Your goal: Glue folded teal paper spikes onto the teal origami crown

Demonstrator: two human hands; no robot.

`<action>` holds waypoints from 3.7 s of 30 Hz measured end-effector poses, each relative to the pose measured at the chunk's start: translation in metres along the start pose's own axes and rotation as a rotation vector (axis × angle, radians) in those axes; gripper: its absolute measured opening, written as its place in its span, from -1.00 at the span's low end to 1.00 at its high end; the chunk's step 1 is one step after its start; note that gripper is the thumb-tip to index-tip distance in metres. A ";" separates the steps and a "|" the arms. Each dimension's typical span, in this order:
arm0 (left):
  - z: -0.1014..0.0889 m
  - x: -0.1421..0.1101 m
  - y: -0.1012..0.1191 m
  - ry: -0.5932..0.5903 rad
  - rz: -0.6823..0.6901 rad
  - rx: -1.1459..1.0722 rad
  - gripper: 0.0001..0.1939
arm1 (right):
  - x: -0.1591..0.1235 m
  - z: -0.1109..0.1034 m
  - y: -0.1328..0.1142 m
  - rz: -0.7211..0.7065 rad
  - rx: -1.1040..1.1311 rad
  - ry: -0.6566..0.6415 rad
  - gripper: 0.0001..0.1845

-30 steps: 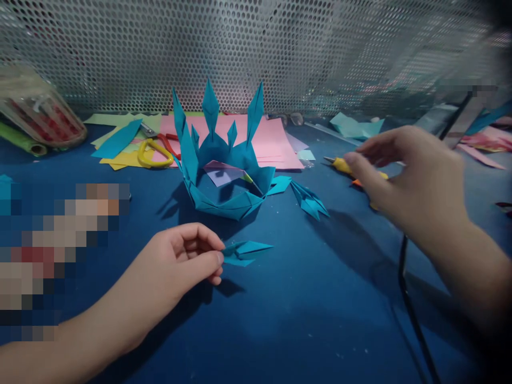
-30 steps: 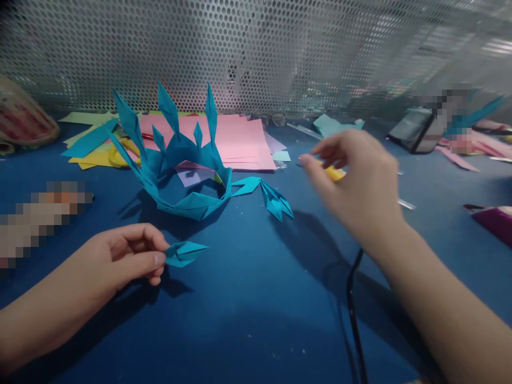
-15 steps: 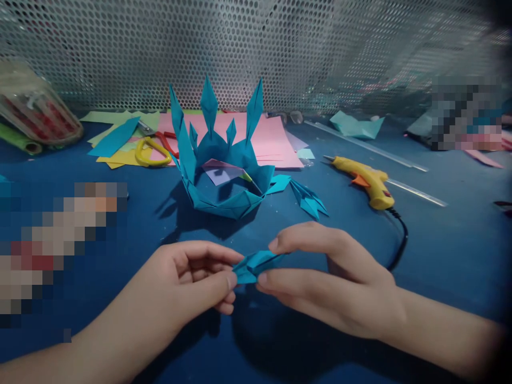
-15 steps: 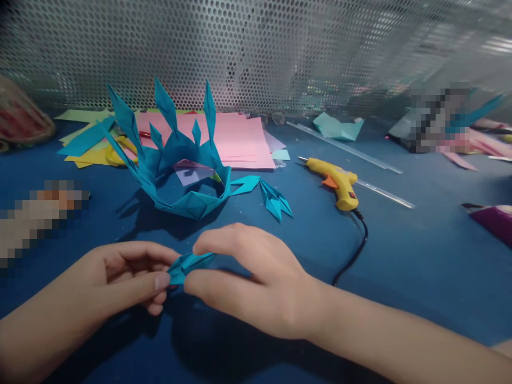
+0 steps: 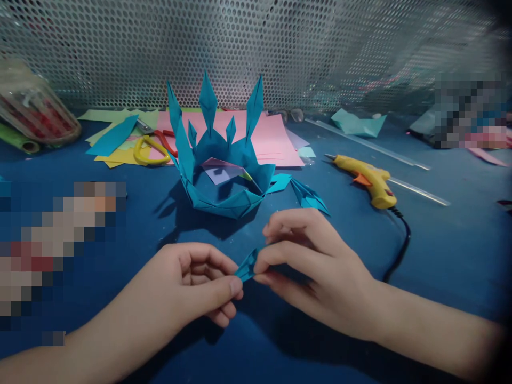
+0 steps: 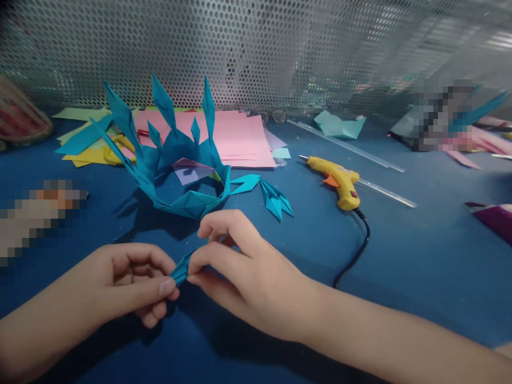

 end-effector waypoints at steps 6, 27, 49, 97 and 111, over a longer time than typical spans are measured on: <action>0.003 -0.002 0.004 0.070 0.001 0.121 -0.87 | 0.004 0.000 0.006 0.214 0.272 -0.035 -0.89; 0.001 0.000 0.002 0.036 0.039 0.102 -0.92 | 0.001 0.007 0.011 0.233 0.447 -0.068 -0.93; 0.002 -0.003 -0.003 0.011 -0.025 0.048 -0.87 | 0.000 -0.005 -0.007 -0.009 0.070 -0.003 -0.88; 0.003 -0.001 -0.008 -0.007 -0.097 0.088 -0.87 | -0.018 0.037 0.019 0.858 0.904 -0.207 -0.80; 0.007 0.000 -0.007 -0.090 -0.113 0.037 -0.87 | -0.023 0.035 0.022 0.969 0.924 -0.196 -0.75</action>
Point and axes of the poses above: each hand's wrist, its own x-axis towards the middle knuckle, its own z-axis out of the palm, y = z × x, the point moved 6 cm from there along x, towards the middle knuckle, and after that the axes turned 1 degree about y, right-handed, at the moved point
